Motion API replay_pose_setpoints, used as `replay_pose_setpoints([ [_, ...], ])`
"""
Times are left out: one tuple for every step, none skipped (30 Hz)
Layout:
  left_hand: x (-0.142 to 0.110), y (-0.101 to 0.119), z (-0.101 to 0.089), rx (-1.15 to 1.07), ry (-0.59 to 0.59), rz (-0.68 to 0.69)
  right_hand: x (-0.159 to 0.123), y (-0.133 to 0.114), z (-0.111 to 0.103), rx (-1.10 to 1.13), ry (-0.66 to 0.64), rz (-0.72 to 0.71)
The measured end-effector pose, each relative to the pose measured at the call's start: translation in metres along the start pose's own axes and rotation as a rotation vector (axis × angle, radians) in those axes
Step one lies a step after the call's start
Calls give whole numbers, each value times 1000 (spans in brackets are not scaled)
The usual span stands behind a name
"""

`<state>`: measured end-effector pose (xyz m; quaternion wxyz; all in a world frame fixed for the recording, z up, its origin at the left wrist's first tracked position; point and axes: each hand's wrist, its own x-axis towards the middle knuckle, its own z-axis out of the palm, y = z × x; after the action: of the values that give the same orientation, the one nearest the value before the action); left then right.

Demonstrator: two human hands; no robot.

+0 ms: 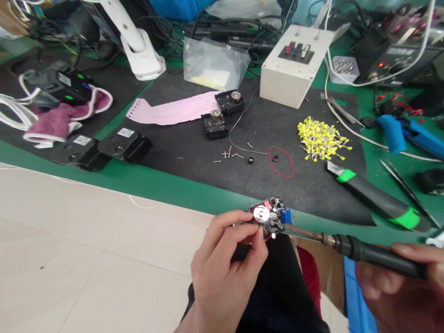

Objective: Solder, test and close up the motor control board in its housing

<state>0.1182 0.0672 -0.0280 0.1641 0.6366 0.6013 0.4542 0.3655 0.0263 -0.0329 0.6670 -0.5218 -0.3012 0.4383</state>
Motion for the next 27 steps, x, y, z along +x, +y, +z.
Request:
replay_pose_setpoints([
  [0, 0, 0, -3, 1, -2, 1, -1, 3, -24, -11, -25],
  [0, 1, 0, -6, 2, -4, 1, -1, 6, -49, -21, -46],
  [0, 1, 0, -9, 3, -5, 2, -2, 9, -69, -27, -57],
  [0, 1, 1, -13, 5, -4, 3, -3, 11, -81, -29, -60],
  [0, 0, 1, -15, 8, -1, 3, -4, 12, -86, -30, -60],
  [0, 0, 1, -16, 8, 1, 4, -5, 13, -87, -31, -56],
  [0, 0, 1, -16, 9, 0, 5, -5, 14, -88, -38, -54],
  [0, 0, 2, -16, 12, 3, 5, -5, 14, -88, -47, -52],
  [-1, -1, 2, -15, 12, 3, 6, -6, 15, -88, -55, -48],
  [-1, -1, 2, -13, 10, 2, 6, -6, 16, -87, -64, -45],
  [-1, -1, 2, -14, 7, 0, 6, -6, 16, -87, -70, -43],
  [-2, -2, 2, -17, 6, 0, 6, -6, 16, -87, -73, -42],
  [-2, -2, 2, -20, 5, 1, 5, -6, 17, -88, -73, -43],
  [-2, -2, 1, -22, 4, 2, 5, -6, 17, -86, -75, -46],
  [-2, -2, 1, -24, 6, 4, 4, -6, 17, -87, -79, -48],
  [-2, -3, 1, -25, 7, 5, 4, -6, 17, -89, -81, -49],
  [-2, -3, 2, -23, 6, 3, 3, -5, 16, -93, -75, -51],
  [-2, -3, 2, -20, 3, 3, 3, -5, 15, -101, -65, -53],
  [-2, -3, 2, -16, 1, 2, 3, -4, 15, -110, -49, -55],
  [-1, -2, 2, -14, 0, 3, 3, -3, 14, -120, -33, -56],
  [-1, -2, 2, -13, 1, 5, 3, -3, 13, -128, -23, -58],
  [-1, -2, 2, -13, 6, 7, 3, -2, 13, -133, -23, -62],
  [-1, -2, 2, -13, 10, 8, 3, -1, 12, -137, -30, -65],
  [-1, -2, 1, -14, 12, 7, 3, 0, 10, -137, -43, -66],
  [-1, -1, 1, -13, 11, 6, 3, 1, 9, -133, -54, -69],
  [-1, -1, 1, -9, 9, 4, 2, 2, 6, -125, -55, -67],
  [0, -1, 1, -5, 8, 5, 1, 3, 4, -116, -43, -63],
])
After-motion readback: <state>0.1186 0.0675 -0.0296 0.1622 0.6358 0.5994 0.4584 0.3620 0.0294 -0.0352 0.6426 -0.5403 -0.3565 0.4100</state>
